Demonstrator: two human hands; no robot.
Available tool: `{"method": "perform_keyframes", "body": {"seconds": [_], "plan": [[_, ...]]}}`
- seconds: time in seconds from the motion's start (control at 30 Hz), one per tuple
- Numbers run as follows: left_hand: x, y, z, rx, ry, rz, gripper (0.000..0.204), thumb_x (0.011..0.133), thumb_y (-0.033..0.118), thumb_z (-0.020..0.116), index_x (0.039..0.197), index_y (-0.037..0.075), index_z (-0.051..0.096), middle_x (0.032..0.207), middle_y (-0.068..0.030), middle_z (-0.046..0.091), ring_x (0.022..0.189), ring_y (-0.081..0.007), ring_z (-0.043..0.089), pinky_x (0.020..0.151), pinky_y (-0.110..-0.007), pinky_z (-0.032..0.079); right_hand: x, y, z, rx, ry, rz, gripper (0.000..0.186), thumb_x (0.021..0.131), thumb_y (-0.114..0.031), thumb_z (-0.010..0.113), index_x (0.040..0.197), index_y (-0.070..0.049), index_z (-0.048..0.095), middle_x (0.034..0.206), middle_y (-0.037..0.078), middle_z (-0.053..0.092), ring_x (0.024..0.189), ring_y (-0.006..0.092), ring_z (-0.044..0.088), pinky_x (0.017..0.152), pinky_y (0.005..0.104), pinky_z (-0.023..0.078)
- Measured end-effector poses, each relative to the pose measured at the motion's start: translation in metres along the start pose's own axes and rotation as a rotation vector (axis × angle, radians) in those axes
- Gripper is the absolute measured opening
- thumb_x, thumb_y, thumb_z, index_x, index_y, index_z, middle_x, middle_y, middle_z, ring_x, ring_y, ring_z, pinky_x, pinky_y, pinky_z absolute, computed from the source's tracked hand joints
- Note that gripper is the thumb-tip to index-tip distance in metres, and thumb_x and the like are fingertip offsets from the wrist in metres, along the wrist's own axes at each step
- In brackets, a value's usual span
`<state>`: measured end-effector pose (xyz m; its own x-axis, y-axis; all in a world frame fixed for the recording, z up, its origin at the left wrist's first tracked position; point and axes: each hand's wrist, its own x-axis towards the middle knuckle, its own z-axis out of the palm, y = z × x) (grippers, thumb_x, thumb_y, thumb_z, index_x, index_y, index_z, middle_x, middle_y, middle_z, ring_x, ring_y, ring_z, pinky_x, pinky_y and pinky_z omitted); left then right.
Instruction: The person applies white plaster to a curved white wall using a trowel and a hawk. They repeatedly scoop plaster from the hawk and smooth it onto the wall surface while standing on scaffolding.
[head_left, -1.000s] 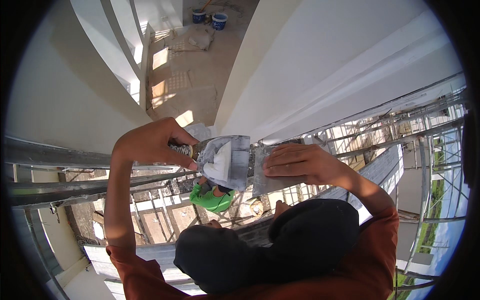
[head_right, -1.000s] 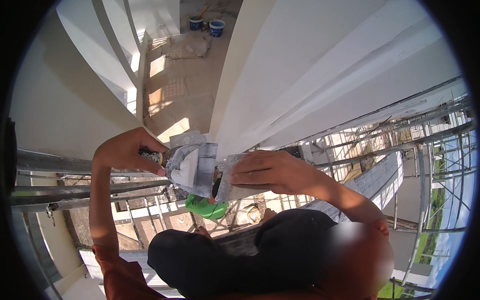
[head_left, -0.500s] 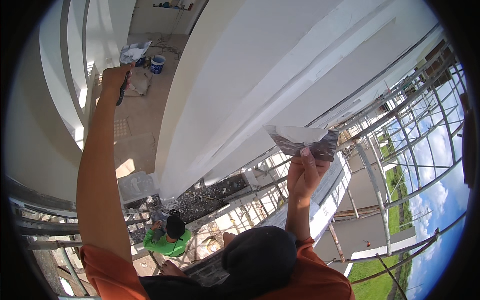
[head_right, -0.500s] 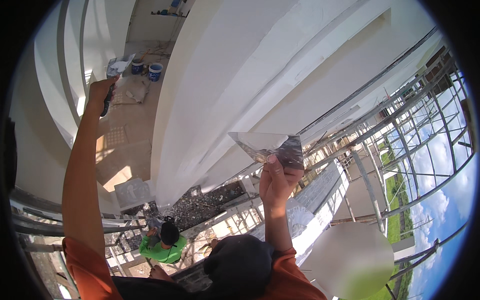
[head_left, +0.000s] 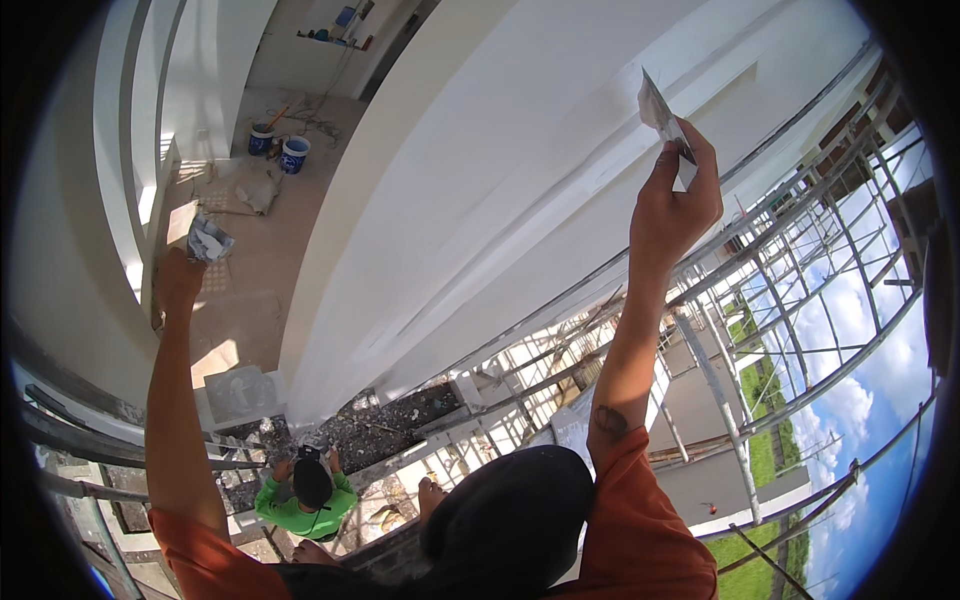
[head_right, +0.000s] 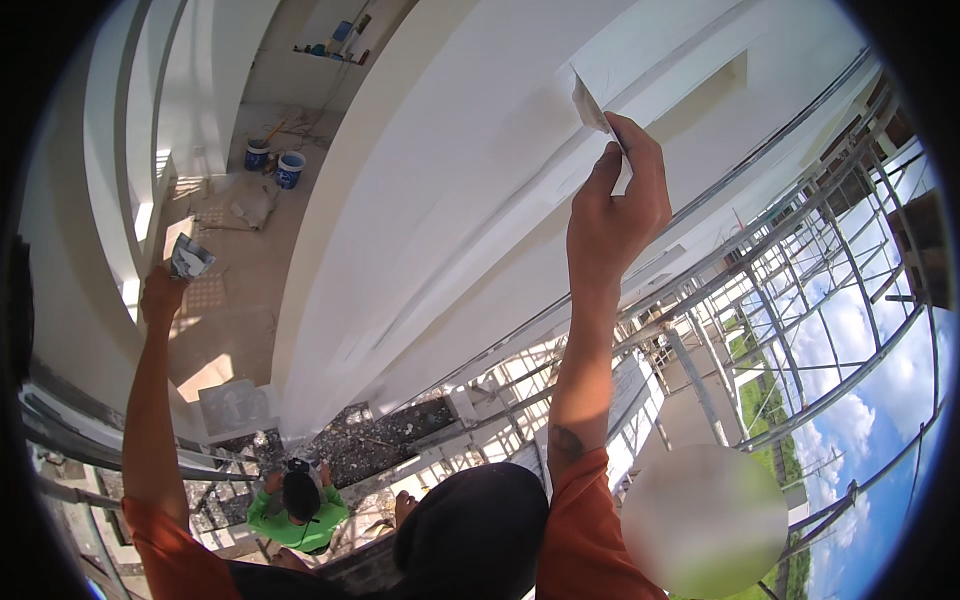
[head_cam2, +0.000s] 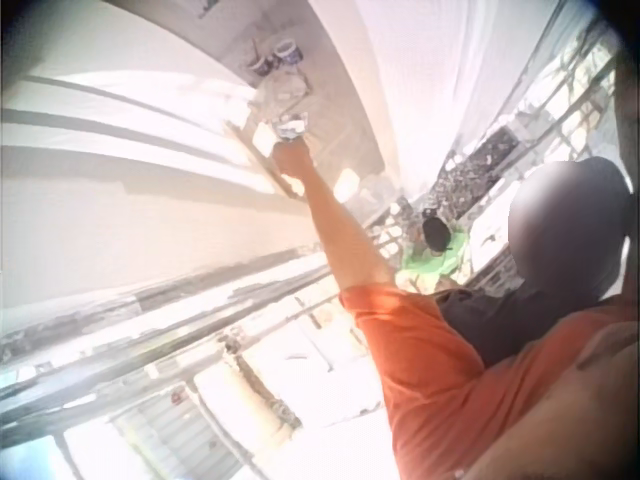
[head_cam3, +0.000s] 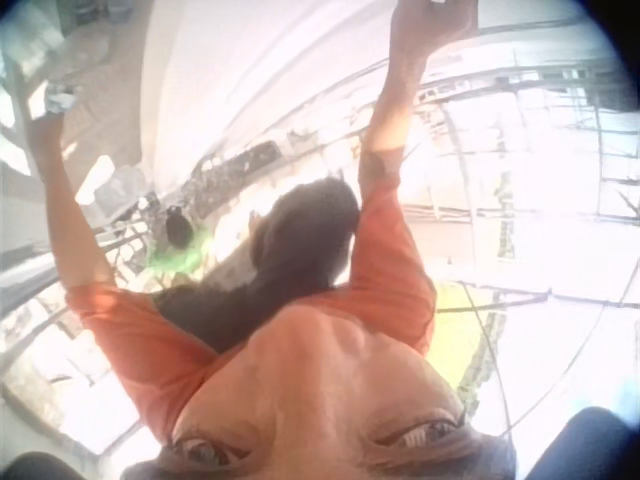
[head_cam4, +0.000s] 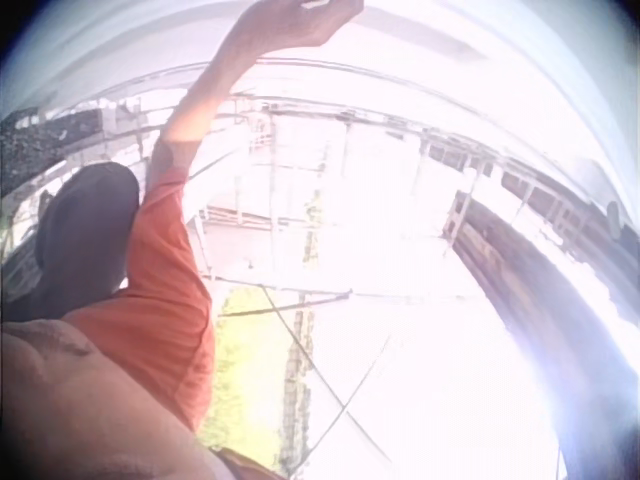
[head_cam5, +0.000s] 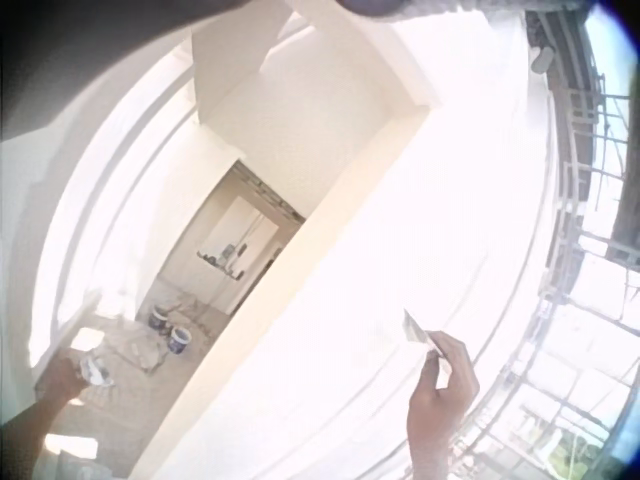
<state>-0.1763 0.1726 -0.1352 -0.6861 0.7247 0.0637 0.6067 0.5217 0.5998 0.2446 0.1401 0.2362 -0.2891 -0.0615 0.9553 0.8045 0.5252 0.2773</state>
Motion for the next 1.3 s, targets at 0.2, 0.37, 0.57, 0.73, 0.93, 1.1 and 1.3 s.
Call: {"method": "perform_keyframes", "body": {"seconds": [0.2,0.37,0.57,0.73,0.93,1.1,1.3], "plan": [[-0.005,-0.002,0.006,0.126,0.056,0.13,0.037,0.075,0.031,0.072,0.097,0.004,0.062,0.1,-0.0176,0.067,0.096,-0.0368,0.065,0.08,-0.048,0.053,-0.001,0.007,0.015,-0.004,0.011,0.046,0.028,0.082,0.012,0.053,0.102,-0.001,0.066,0.096,0.012,0.069,0.09,0.0269,0.067,0.08,0.0349,0.051],[0.001,-0.01,0.025,0.194,0.12,0.279,0.031,0.074,0.027,0.071,0.092,0.005,0.061,0.094,-0.0168,0.065,0.089,-0.0359,0.066,0.075,-0.046,0.053,0.001,0.005,0.016,-0.019,0.016,0.08,0.026,0.082,0.011,0.053,0.102,-0.001,0.065,0.095,0.012,0.069,0.088,0.0268,0.067,0.08,0.0351,0.051],[0.001,-0.013,0.032,0.263,0.087,0.321,0.026,0.075,0.024,0.069,0.09,0.006,0.058,0.092,-0.0158,0.063,0.085,-0.0351,0.066,0.074,-0.046,0.053,0.009,0.006,0.016,-0.041,0.013,0.097,0.026,0.083,0.01,0.053,0.103,-0.001,0.065,0.096,0.012,0.069,0.088,0.0265,0.067,0.079,0.0345,0.051],[0.004,-0.014,0.029,0.236,0.066,0.257,0.025,0.075,0.023,0.068,0.092,0.006,0.058,0.092,-0.0148,0.063,0.086,-0.0339,0.066,0.074,-0.045,0.053,0.01,-0.002,0.022,-0.064,0.005,0.068,0.027,0.084,0.011,0.052,0.104,-0.002,0.065,0.098,0.011,0.068,0.09,0.0268,0.067,0.081,0.0346,0.051],[0.013,-0.012,0.047,0.199,0.065,0.292,0.028,0.074,0.025,0.07,0.094,0.008,0.059,0.094,-0.0139,0.063,0.087,-0.0326,0.066,0.075,-0.044,0.054,0.008,-0.003,0.032,-0.038,0.026,0.071,0.027,0.085,0.011,0.051,0.104,-0.002,0.065,0.099,0.011,0.068,0.093,0.0266,0.067,0.082,0.0354,0.051],[0.011,-0.006,0.059,0.224,0.054,0.263,0.029,0.074,0.026,0.071,0.095,0.009,0.059,0.095,-0.0128,0.064,0.088,-0.0307,0.067,0.075,-0.044,0.054,0.003,-0.004,0.037,-0.041,0.006,0.041,0.033,0.084,0.011,0.052,0.11,-0.002,0.066,0.104,0.012,0.067,0.093,0.0261,0.067,0.077,0.0336,0.053],[0.01,-0.009,0.073,0.263,0.046,0.291,0.027,0.075,0.025,0.07,0.095,0.009,0.06,0.096,-0.0126,0.064,0.088,-0.0298,0.067,0.075,-0.043,0.054,-0.026,-0.009,0.05,-0.047,-0.025,0.046,0.047,0.078,0.013,0.056,0.121,-0.003,0.063,0.109,0.013,0.064,0.097,0.025,0.066,0.075,0.0326,0.055]]}}
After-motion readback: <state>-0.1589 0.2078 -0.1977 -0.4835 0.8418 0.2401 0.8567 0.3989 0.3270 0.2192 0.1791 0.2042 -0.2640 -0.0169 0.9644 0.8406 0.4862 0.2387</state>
